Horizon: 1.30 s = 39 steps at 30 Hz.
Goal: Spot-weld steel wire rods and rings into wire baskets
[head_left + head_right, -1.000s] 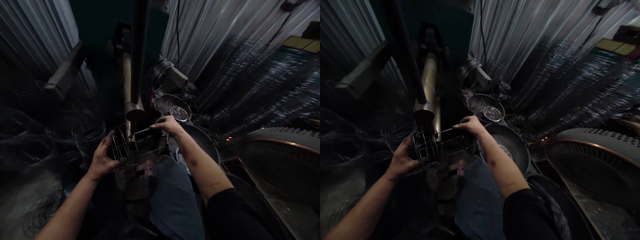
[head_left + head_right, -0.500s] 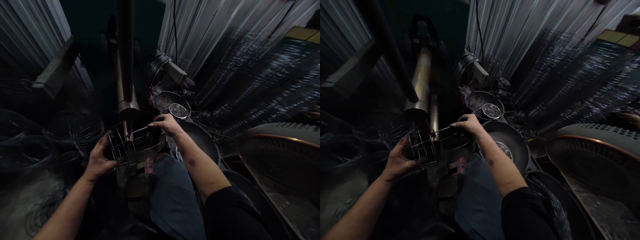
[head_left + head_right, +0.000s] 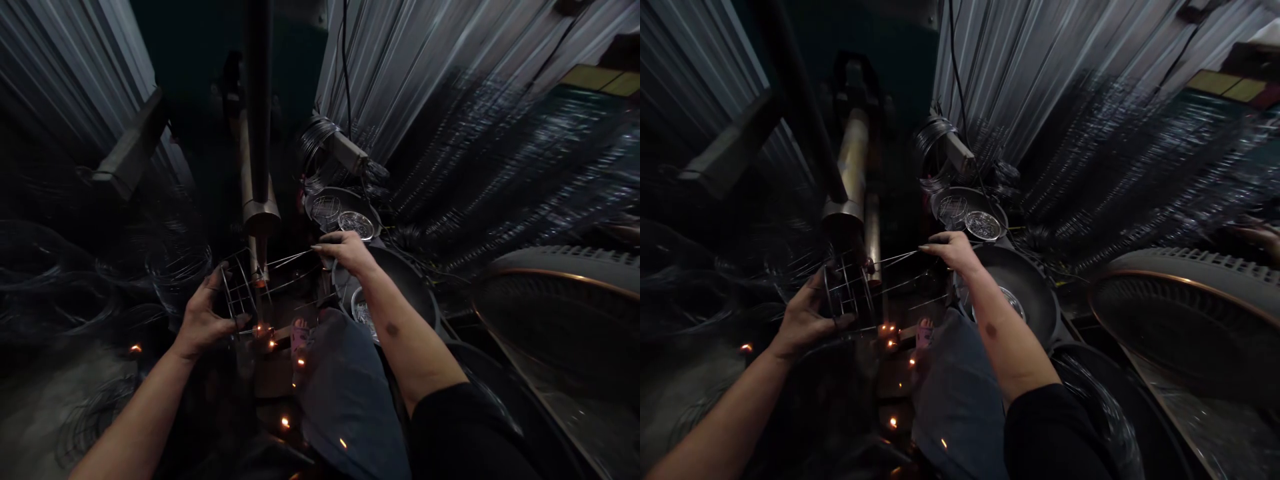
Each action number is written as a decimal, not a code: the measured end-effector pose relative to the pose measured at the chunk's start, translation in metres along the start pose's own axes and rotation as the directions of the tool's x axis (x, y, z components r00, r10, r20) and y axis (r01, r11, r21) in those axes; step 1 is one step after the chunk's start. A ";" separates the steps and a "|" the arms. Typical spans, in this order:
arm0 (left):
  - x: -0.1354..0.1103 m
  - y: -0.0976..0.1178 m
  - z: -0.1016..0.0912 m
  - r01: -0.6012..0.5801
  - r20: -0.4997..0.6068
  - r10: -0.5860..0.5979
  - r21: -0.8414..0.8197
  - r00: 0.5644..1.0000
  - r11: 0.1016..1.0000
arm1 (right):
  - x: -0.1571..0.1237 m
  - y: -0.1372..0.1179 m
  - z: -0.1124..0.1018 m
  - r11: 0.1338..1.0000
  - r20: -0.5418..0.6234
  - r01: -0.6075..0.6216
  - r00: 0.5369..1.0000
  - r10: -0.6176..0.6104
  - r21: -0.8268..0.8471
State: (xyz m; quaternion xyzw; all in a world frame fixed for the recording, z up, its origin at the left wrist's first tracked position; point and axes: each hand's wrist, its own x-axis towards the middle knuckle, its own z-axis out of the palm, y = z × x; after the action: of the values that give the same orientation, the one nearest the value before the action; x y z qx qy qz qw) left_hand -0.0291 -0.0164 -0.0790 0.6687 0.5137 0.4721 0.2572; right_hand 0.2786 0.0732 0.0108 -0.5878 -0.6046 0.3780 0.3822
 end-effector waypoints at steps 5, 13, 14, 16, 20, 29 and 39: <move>-0.011 -0.004 -0.003 0.036 -0.013 -0.037 -0.076 0.999 0.996 | -0.034 -0.009 -0.066 0.972 -0.185 -0.023 0.982 -0.022 -0.234; -0.006 -0.007 -0.001 0.016 -0.084 -0.018 -0.018 0.996 1.000 | -0.036 -0.022 -0.037 0.998 0.144 0.043 0.989 -0.035 -0.051; -0.006 -0.007 -0.002 0.026 -0.093 -0.028 -0.024 0.995 0.999 | -0.034 -0.022 -0.033 0.996 0.136 0.056 0.990 -0.046 -0.072; -0.005 -0.007 -0.005 0.037 -0.101 -0.041 -0.037 0.994 0.999 | -0.032 -0.025 -0.031 0.983 0.059 0.104 0.994 -0.096 -0.149; -0.004 -0.008 -0.008 0.037 -0.103 -0.036 0.000 0.994 0.999 | -0.039 -0.034 -0.040 0.960 0.027 0.152 0.988 -0.150 -0.234; -0.001 -0.009 -0.002 0.022 -0.086 -0.019 0.038 0.996 0.999 | -0.011 -0.006 0.020 0.982 0.209 0.012 0.977 -0.051 0.187; 0.003 -0.011 -0.003 0.071 -0.078 -0.074 -0.039 0.994 0.997 | 0.006 0.011 0.026 0.918 0.142 -0.037 0.990 -0.021 0.395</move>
State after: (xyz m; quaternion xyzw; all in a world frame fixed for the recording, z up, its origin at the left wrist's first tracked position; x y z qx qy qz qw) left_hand -0.0367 -0.0104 -0.0858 0.6254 0.5389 0.4980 0.2655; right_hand 0.2598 0.0789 -0.0100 -0.4719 -0.5392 0.5354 0.4472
